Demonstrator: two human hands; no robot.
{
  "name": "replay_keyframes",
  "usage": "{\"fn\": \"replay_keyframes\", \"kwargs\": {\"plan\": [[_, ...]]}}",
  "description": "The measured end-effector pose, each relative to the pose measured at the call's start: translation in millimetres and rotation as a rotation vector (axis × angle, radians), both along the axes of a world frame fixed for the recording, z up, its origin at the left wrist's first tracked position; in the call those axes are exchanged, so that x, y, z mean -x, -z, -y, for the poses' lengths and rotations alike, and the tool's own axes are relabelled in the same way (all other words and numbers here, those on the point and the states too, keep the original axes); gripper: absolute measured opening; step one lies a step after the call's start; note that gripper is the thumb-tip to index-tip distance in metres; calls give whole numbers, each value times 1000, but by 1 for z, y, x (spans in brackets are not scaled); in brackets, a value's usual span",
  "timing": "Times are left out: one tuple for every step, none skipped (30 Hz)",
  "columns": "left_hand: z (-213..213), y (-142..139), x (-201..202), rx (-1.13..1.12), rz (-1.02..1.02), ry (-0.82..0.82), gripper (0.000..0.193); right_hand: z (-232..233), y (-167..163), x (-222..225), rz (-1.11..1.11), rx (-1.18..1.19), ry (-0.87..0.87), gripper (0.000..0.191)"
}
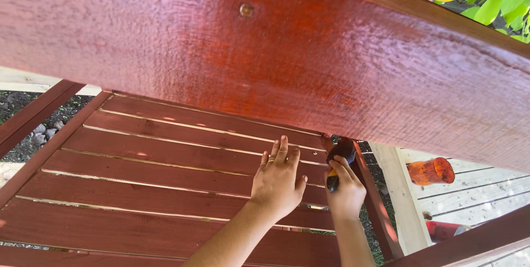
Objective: The person paints a wooden shelving unit with reddish-brown paint using a brush. They systematically cover the shelves and frame, dipping the brush into a container to reload paint as needed.
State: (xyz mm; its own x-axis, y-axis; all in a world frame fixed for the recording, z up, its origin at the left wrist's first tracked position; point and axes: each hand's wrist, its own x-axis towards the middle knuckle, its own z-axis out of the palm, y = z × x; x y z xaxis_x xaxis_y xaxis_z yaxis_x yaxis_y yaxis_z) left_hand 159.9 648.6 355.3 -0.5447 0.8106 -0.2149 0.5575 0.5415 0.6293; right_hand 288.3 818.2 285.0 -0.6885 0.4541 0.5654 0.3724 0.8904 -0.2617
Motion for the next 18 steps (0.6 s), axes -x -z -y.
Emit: {"fn": "replay_keyframes", "kwargs": {"plan": [[1, 1, 1, -2, -9, -2, 69, -4, 3, 5, 55, 10, 6, 20], [2, 2, 1, -4, -16, -5, 68, -11, 8, 13, 113, 21, 12, 22], [2, 4, 1, -5, -20, -6, 68, -21, 13, 24, 174, 51, 16, 25], [2, 5, 1, -4, -23, -6, 68, -31, 18, 36, 237, 82, 20, 28], [3, 6, 1, -2, -25, -4, 68, -35, 24, 42, 302, 116, 27, 32], [4, 7, 0, 0, -17, -6, 68, -35, 30, 44, 270, 138, -2, 30], [5, 8, 1, 0, -11, -8, 68, -33, 36, 46, 237, 157, -30, 28], [6, 8, 0, 2, 1, -8, 68, -29, 39, 44, 209, 177, -57, 26], [8, 8, 0, 9, 11, -15, 68, -21, 41, 38, 198, 112, -111, 32], [9, 8, 2, 13, 15, -26, 68, -13, 41, 33, 182, 42, -171, 37], [10, 7, 5, 18, 19, -38, 68, -6, 40, 29, 166, -27, -232, 43], [10, 7, 8, 26, 4, -36, 68, 0, 37, 26, 224, -44, -169, 41], [10, 8, 12, 35, -10, -32, 68, 4, 33, 23, 280, -60, -105, 39], [11, 8, 14, 45, -23, -27, 69, 7, 29, 21, 338, -74, -39, 38], [11, 9, 16, 50, -28, -26, 69, 8, 25, 21, 397, -87, 24, 41], [11, 9, 17, 56, -32, -23, 68, 7, 21, 21, 456, -99, 88, 45], [11, 10, 17, 62, -34, -20, 68, 5, 18, 21, 517, -112, 153, 50], [11, 10, 17, 62, -36, -20, 68, 3, 15, 20, 580, -75, 186, 50]]}}
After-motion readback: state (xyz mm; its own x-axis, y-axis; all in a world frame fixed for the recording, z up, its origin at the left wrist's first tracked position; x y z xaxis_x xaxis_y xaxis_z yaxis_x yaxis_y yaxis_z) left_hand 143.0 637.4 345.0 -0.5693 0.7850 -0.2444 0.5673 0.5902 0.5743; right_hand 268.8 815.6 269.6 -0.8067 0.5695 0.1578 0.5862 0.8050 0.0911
